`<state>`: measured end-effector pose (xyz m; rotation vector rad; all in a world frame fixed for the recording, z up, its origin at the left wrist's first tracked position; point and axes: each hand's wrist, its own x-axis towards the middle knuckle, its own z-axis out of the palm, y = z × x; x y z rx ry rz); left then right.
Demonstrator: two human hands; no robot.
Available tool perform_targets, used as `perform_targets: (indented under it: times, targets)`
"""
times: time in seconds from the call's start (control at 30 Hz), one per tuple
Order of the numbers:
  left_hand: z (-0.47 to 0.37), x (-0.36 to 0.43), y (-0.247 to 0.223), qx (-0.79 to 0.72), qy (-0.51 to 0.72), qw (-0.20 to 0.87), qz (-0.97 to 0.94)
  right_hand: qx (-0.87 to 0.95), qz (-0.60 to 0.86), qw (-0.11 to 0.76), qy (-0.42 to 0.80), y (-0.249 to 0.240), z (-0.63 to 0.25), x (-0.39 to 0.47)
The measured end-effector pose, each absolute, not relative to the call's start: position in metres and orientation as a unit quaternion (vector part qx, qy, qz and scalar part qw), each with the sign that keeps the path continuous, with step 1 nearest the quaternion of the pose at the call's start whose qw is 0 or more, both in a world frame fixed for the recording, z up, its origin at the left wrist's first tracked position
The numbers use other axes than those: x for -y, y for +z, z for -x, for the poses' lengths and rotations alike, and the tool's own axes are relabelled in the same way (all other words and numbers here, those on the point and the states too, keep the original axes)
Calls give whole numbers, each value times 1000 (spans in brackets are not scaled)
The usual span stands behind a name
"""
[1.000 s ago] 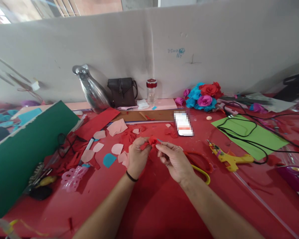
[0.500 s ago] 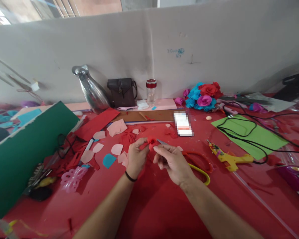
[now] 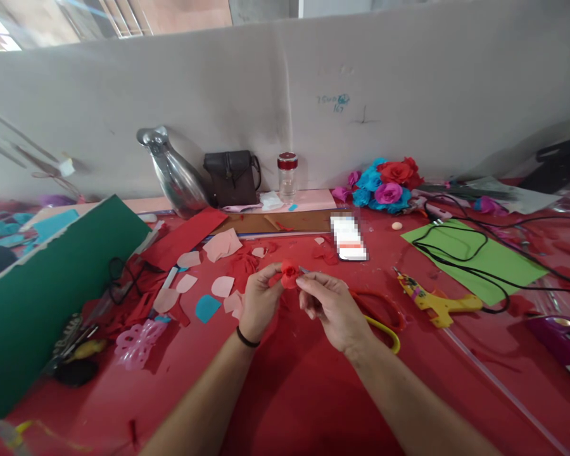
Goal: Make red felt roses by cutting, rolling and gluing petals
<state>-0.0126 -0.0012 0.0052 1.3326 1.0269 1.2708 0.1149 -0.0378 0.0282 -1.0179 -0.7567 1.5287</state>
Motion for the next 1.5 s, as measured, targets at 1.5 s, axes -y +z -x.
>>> perform_targets:
  times: [1.5]
  targets:
    - [41,-29,16,-393,753,379,-368,754,622,194,78,-14,-125,20]
